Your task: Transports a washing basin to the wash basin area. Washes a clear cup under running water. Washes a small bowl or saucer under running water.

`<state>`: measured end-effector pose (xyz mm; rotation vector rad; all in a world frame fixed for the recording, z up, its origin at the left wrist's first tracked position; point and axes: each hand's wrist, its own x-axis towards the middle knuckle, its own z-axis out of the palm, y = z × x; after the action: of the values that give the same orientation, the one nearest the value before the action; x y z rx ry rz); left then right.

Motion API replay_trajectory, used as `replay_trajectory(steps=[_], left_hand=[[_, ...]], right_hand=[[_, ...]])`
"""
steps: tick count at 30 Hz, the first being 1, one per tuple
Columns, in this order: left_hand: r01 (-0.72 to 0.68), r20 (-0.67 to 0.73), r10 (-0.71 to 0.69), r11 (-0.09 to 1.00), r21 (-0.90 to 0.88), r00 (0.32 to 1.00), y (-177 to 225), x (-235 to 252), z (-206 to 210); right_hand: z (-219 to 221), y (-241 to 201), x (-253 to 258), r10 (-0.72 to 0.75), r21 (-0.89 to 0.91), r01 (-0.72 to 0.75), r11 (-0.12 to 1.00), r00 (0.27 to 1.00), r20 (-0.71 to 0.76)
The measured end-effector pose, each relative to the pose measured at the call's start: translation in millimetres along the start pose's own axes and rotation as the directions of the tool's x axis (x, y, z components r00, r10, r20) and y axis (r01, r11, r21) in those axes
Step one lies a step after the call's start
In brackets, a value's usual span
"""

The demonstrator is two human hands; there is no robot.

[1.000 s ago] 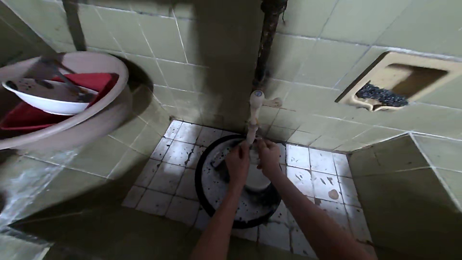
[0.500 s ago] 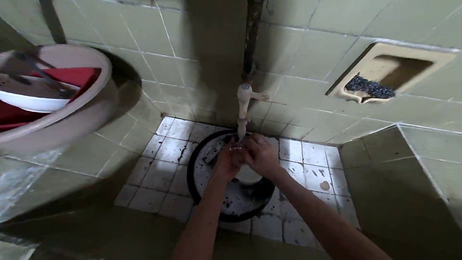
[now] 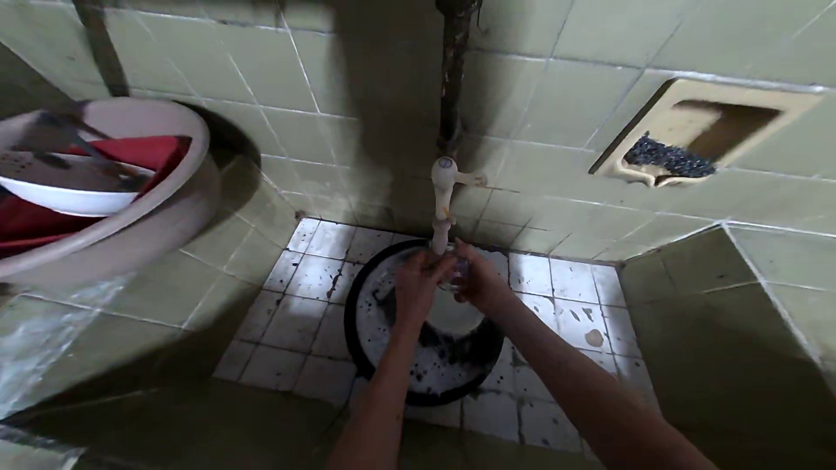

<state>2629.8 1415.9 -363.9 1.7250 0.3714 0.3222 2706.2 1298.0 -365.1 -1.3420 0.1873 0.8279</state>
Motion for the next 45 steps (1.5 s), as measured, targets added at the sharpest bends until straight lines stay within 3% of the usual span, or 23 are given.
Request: replay_trajectory(steps=[2,4,6,9,11,12,13,14,15,17,19,21,23,25,27,29,31,33,35,37,39,43,45], left_hand=[[0.004,-0.158,-0.023,0.993,-0.118,0.987,-13.3,2.8,5.9],[0.074,-0.085,-0.101,0.958,-0.278,0.991,-24.2,5.4,5.4],[0.166,0.043,-0.162,0.912,-0.376,0.986,-29.5,7.2,1.9],[0.299,0.098,-0.291,0.813,-0.500,0.952,-23.4,6.2,4.5],[0.442,0.213,-0.401,0.660,-0.607,0.891,-20.1,8.1,7.9],[0.512,0.268,-0.446,0.627,-0.587,0.854,-13.6,9.2,7.0],[0.548,0.292,-0.467,0.655,-0.520,0.835,-6.1,9.1,6.5],[0.538,0.274,-0.463,0.734,-0.415,0.843,1.6,6.5,8.0],[0.484,0.242,-0.426,0.825,-0.293,0.872,6.2,3.7,10.8],[0.320,0.116,-0.308,0.941,-0.111,0.944,4.3,3.4,18.2],[0.147,0.068,-0.149,0.988,0.044,0.986,0.1,6.0,16.0],[0.017,0.051,-0.022,0.995,0.103,0.998,-6.6,9.3,9.6],[0.054,0.019,-0.053,0.997,-0.055,0.998,-13.7,11.4,0.5],[0.144,-0.069,-0.177,0.931,-0.336,0.982,-23.3,13.8,-3.5],[0.217,-0.160,-0.332,0.843,-0.492,0.930,-20.9,14.0,-1.6],[0.283,-0.135,-0.419,0.784,-0.552,0.898,-15.2,10.8,-1.2],[0.355,-0.074,-0.440,0.802,-0.481,0.895,-11.3,5.8,1.4],[0.395,0.010,-0.414,0.861,-0.321,0.910,-1.2,1.9,8.0],[0.359,0.069,-0.353,0.902,-0.238,0.933,2.3,2.1,11.5],[0.286,0.083,-0.275,0.940,-0.188,0.958,-2.1,6.0,8.8],[0.268,0.091,-0.253,0.937,-0.225,0.963,-10.9,8.1,1.4],[0.287,-0.011,-0.306,0.905,-0.314,0.952,-12.6,8.3,-4.7],[0.302,0.025,-0.312,0.894,-0.333,0.950,-10.8,4.6,1.0]], right_hand=[[10.9,1.3,-5.9,-0.095,-0.025,0.093,0.995,0.993,-0.065],[19.1,5.6,-10.9,-0.217,-0.171,0.201,0.964,0.973,-0.078],[14.3,8.5,-3.4,-0.400,-0.403,0.364,0.839,0.917,-0.004],[4.7,1.6,-10.4,-0.608,-0.718,0.605,0.344,0.726,0.321],[-4.9,4.8,-14.8,-0.708,-0.707,0.706,0.036,0.517,0.481],[-10.6,6.5,-12.3,-0.748,-0.674,0.738,-0.016,0.439,0.498],[-14.7,8.7,-11.9,-0.776,-0.639,0.767,0.057,0.437,0.455],[-17.1,13.7,-15.0,-0.775,-0.585,0.771,0.252,0.523,0.354],[-19.3,18.8,-19.9,-0.714,-0.502,0.711,0.492,0.660,0.235],[-14.9,21.5,-22.0,-0.461,-0.258,0.451,0.855,0.887,0.023],[-3.4,13.1,-12.9,-0.152,0.011,0.153,0.988,0.987,-0.056],[7.1,4.1,3.1,0.066,0.153,-0.061,0.986,0.998,-0.026],[23.9,-0.8,14.2,0.094,0.111,-0.088,0.990,0.994,-0.056],[50.6,2.8,17.3,-0.087,-0.102,0.068,0.992,0.978,-0.192],[65.7,7.6,14.6,-0.308,-0.401,0.200,0.894,0.924,-0.225],[61.0,12.7,3.7,-0.467,-0.549,0.322,0.771,0.872,-0.144],[42.2,12.2,-12.6,-0.531,-0.614,0.398,0.682,0.847,-0.041],[22.0,7.5,-13.5,-0.471,-0.512,0.370,0.775,0.879,-0.077],[14.0,-1.2,-0.7,-0.131,-0.092,0.118,0.989,0.981,-0.145],[19.3,-7.3,11.4,0.110,0.247,-0.099,0.964,0.993,-0.031],[29.7,4.0,16.0,0.068,0.232,-0.053,0.971,0.996,-0.057],[32.6,30.8,-12.1,-0.242,-0.090,0.233,0.968,0.965,-0.104],[18.8,39.4,-17.7,-0.360,-0.133,0.347,0.928,0.929,-0.090]])
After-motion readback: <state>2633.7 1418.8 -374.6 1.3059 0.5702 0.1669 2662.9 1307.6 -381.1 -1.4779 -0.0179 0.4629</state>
